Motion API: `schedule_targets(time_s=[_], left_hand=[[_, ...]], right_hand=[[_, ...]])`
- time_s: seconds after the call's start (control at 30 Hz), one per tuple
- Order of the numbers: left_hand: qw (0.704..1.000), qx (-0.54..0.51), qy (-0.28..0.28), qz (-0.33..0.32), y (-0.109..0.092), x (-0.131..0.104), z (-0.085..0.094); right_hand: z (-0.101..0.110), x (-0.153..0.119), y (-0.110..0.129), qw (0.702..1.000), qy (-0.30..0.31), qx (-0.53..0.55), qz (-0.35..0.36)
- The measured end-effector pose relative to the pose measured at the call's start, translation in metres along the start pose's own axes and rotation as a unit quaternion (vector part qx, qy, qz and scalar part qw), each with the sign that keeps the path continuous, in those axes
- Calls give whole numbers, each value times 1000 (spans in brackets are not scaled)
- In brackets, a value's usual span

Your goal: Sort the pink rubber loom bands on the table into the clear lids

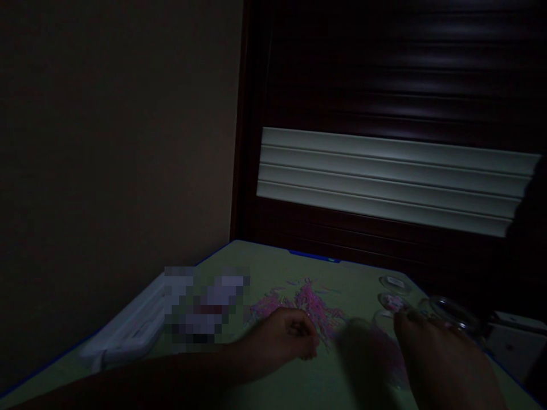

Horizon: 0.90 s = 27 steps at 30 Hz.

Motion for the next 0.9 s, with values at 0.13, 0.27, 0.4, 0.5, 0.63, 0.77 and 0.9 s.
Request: schedule_targets(time_s=[0.13,0.27,0.4,0.5,0.63,0.77,0.9], left_hand=[[1000,-6,-2,-2,-1,0,-1],[1000,3,-2,-5,-1,0,0],[1000,15,2,-4,0,0,0],[999,33,-1,-14,-3,0,0],[998,61,-9,-23,-3,1,1],[993,113,-25,-33,1,0,0],[974,214,-28,-72,-1,-5,-3]], right_hand=[[0,1,1,1000,-16,9,11],[3,5,7,999,-30,15,24],[7,11,19,995,-43,61,69],[1,13,31,982,-27,147,120],[-18,11,50,961,-52,178,207],[-33,8,60,946,5,187,265],[-40,9,59,951,-6,190,243]])
Point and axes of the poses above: each hand's wrist, its own x-axis towards the middle knuckle, its own z-axis out of the back of the hand, y = z × x, the point moved 1 cm from there along x, towards the middle knuckle, and after that the axes turned 10 degrees about x, right-handed, at the moved point
